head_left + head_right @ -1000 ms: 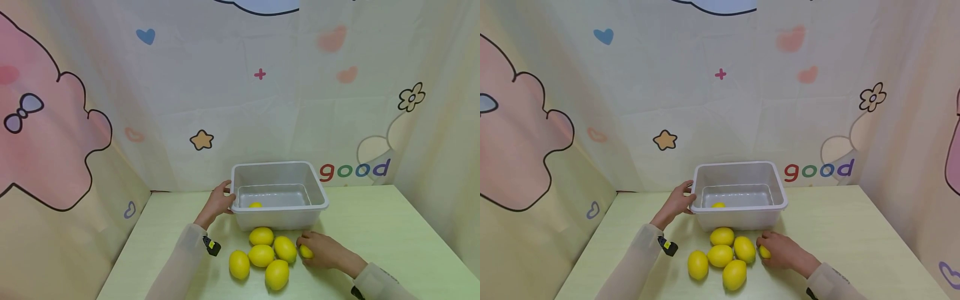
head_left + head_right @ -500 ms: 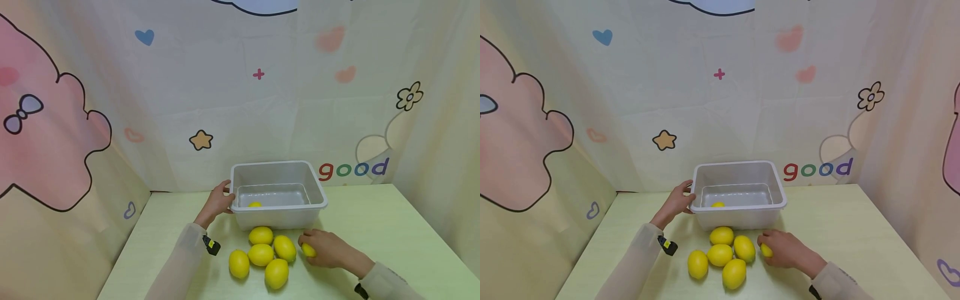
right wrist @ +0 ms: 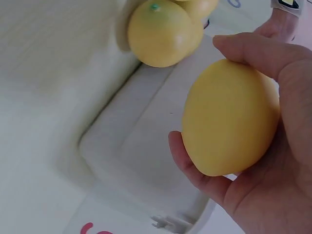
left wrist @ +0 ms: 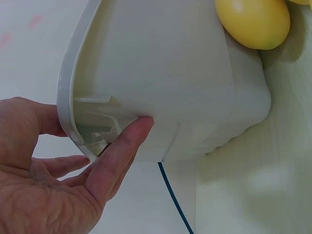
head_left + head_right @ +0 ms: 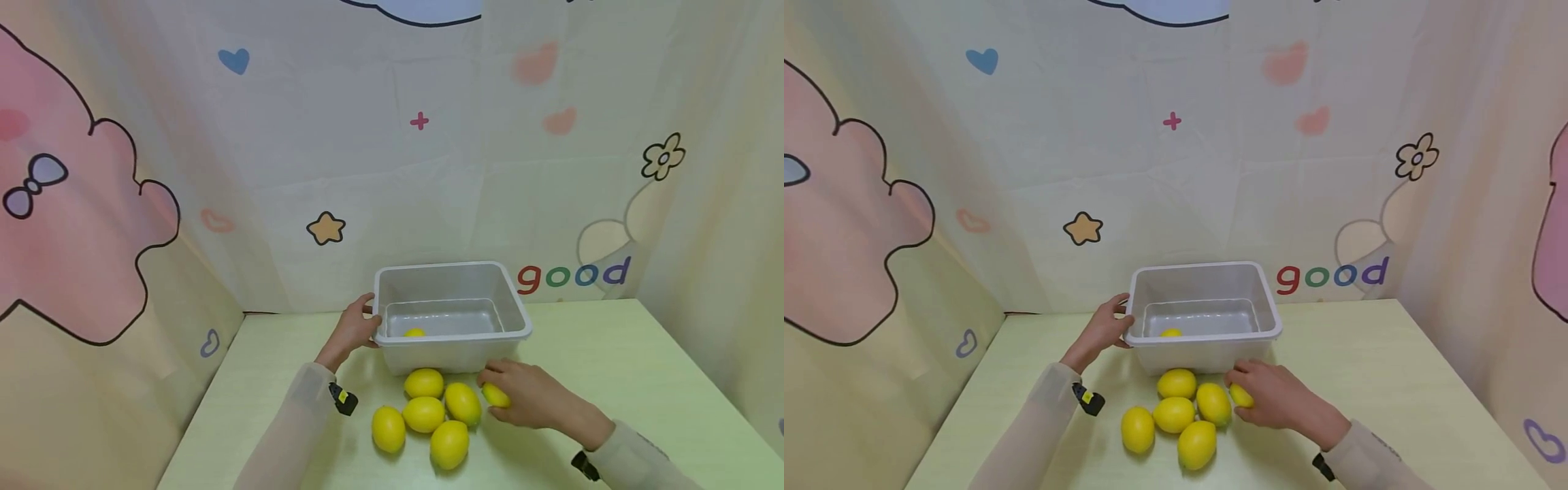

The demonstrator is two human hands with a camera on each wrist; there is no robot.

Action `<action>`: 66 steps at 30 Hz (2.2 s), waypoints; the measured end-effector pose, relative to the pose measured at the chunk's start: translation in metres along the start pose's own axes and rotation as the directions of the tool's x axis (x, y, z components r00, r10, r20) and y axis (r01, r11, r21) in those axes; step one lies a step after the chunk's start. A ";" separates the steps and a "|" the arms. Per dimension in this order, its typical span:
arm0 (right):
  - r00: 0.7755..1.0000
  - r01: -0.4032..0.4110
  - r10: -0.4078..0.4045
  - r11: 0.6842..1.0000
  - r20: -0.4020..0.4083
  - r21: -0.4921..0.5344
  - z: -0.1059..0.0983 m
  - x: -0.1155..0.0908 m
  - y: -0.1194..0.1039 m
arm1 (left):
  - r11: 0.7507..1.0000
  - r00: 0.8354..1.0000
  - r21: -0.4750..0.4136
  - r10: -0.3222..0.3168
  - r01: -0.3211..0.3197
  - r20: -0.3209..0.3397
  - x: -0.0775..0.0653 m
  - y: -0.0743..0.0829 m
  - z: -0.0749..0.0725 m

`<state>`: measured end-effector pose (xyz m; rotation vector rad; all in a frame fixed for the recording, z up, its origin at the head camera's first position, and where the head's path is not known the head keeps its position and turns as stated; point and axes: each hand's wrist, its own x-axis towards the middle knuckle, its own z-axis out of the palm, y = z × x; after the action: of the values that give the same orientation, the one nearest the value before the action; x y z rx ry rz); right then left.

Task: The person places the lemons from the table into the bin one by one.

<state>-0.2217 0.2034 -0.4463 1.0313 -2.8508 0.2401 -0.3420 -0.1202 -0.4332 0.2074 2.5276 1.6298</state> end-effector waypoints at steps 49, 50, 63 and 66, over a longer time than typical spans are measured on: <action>0.960 0.000 -0.006 1.000 -0.279 -0.023 -0.088 0.057 0.006 | 1.000 1.000 -0.001 -0.007 0.007 -0.004 -0.002 -0.001 -0.002; 0.960 0.001 -0.007 1.000 -0.279 -0.019 -0.089 0.058 0.005 | 1.000 1.000 -0.001 -0.008 0.008 -0.005 -0.002 -0.001 -0.002; 0.966 -0.013 0.007 1.000 -0.258 -0.024 -0.114 0.080 0.005 | 1.000 1.000 -0.015 -0.008 0.008 -0.002 -0.001 0.001 -0.001; 0.968 -0.018 0.012 1.000 -0.250 -0.022 -0.118 0.086 0.006 | 1.000 1.000 -0.020 -0.011 0.011 0.000 -0.001 0.001 0.000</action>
<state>-0.2870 0.1755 -0.3185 0.9042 -2.6289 0.3120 -0.3412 -0.1204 -0.4325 0.1908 2.5071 1.6504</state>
